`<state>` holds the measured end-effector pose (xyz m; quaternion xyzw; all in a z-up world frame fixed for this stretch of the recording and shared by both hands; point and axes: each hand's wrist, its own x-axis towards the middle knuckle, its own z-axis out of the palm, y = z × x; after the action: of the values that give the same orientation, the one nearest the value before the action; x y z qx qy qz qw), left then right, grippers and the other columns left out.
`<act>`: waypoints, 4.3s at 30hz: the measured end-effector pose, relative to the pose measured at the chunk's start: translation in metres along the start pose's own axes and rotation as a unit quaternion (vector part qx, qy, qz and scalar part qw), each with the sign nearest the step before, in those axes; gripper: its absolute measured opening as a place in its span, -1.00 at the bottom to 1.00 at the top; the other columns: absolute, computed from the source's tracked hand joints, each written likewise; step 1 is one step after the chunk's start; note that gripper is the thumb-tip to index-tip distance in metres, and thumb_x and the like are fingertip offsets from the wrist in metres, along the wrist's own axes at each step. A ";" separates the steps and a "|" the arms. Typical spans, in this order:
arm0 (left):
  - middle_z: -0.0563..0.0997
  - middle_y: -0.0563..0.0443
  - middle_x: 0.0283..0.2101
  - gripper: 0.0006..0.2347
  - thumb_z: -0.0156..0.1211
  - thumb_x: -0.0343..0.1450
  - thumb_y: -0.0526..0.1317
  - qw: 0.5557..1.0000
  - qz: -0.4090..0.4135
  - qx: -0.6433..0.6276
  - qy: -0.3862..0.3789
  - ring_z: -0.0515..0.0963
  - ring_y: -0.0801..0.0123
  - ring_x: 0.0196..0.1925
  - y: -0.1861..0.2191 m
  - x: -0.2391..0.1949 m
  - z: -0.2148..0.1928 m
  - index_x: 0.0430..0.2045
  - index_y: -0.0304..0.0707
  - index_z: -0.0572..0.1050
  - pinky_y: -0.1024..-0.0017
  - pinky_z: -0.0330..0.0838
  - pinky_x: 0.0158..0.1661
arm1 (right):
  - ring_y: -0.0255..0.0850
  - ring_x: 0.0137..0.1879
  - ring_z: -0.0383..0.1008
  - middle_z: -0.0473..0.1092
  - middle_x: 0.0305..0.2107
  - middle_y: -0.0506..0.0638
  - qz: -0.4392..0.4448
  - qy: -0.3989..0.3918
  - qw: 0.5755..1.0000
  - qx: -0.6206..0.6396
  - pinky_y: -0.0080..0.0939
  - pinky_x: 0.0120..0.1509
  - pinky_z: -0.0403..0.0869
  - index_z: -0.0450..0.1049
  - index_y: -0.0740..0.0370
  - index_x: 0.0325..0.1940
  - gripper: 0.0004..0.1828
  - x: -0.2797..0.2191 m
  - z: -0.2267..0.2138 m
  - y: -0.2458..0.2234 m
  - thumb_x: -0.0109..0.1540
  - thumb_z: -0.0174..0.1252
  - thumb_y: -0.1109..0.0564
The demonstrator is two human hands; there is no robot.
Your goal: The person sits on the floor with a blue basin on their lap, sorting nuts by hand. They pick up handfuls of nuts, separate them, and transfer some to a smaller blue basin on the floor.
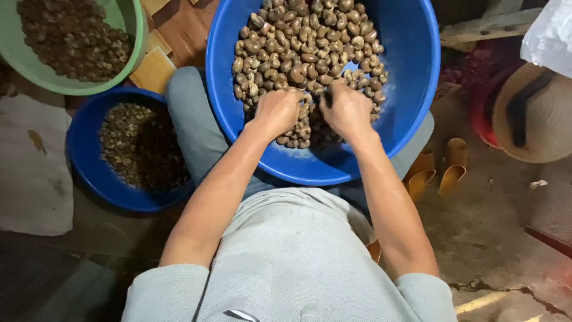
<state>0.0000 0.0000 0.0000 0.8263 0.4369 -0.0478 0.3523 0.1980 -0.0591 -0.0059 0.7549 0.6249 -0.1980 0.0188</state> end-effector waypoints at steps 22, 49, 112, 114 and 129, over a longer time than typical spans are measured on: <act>0.57 -0.13 -0.44 -0.82 0.11 0.39 -0.24 0.878 -0.004 -0.475 0.056 0.61 0.23 -0.32 0.017 -0.024 -0.052 -0.24 -0.34 0.57 0.18 0.54 -0.19 | 0.34 -0.05 0.53 0.53 -0.33 0.27 -0.008 0.007 0.953 0.304 0.24 -0.04 0.47 0.58 0.09 -0.04 -0.73 -0.044 -0.077 -0.015 0.49 0.06 -0.07; 0.73 -0.23 -0.26 -0.76 0.09 0.40 -0.20 0.987 0.013 0.104 -0.119 0.71 -0.19 -0.06 0.000 -0.028 0.001 -0.15 -0.16 0.66 -0.11 0.45 0.04 | 0.02 -0.17 0.67 0.57 -0.30 0.04 -0.117 -0.118 0.985 -0.037 0.05 -0.17 0.59 0.56 0.04 -0.05 -0.73 -0.053 -0.033 -0.045 0.33 -0.03 0.02; 0.67 -0.29 -0.46 -0.83 0.07 0.42 -0.42 0.984 0.088 0.119 -0.097 0.68 -0.07 -0.41 -0.007 -0.025 0.033 -0.17 -0.36 0.56 0.03 0.55 -0.37 | -0.20 -0.66 0.42 0.45 -0.61 0.09 0.066 0.009 0.878 0.474 -0.22 -0.69 0.35 0.51 0.22 -0.32 -0.66 -0.050 -0.057 0.018 0.44 0.10 -0.03; 0.66 -0.24 -0.50 -0.82 0.10 0.43 -0.43 0.983 0.082 0.122 -0.107 0.65 0.04 -0.50 -0.006 -0.028 0.032 -0.12 -0.39 0.55 0.17 0.54 -0.44 | 0.21 -0.27 0.62 0.55 -0.42 0.20 -0.059 -0.020 0.997 0.047 0.28 -0.25 0.55 0.53 0.06 -0.03 -0.71 -0.052 -0.041 0.012 0.35 0.16 -0.15; 0.67 -0.33 -0.42 -0.76 0.15 0.51 -0.22 0.999 0.025 -0.024 0.034 0.71 -0.09 -0.37 0.058 0.022 -0.002 -0.03 -0.42 0.53 0.00 0.58 -0.35 | 0.30 -0.09 0.62 0.60 -0.23 0.25 0.004 -0.120 0.991 0.067 0.39 -0.07 0.54 0.47 0.15 0.14 -0.62 -0.048 -0.042 0.014 0.28 0.15 -0.01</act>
<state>0.0569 -0.0052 0.0249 0.8294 0.4288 -0.0001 0.3581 0.2161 -0.0959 0.0451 0.7277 0.6007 -0.3284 0.0433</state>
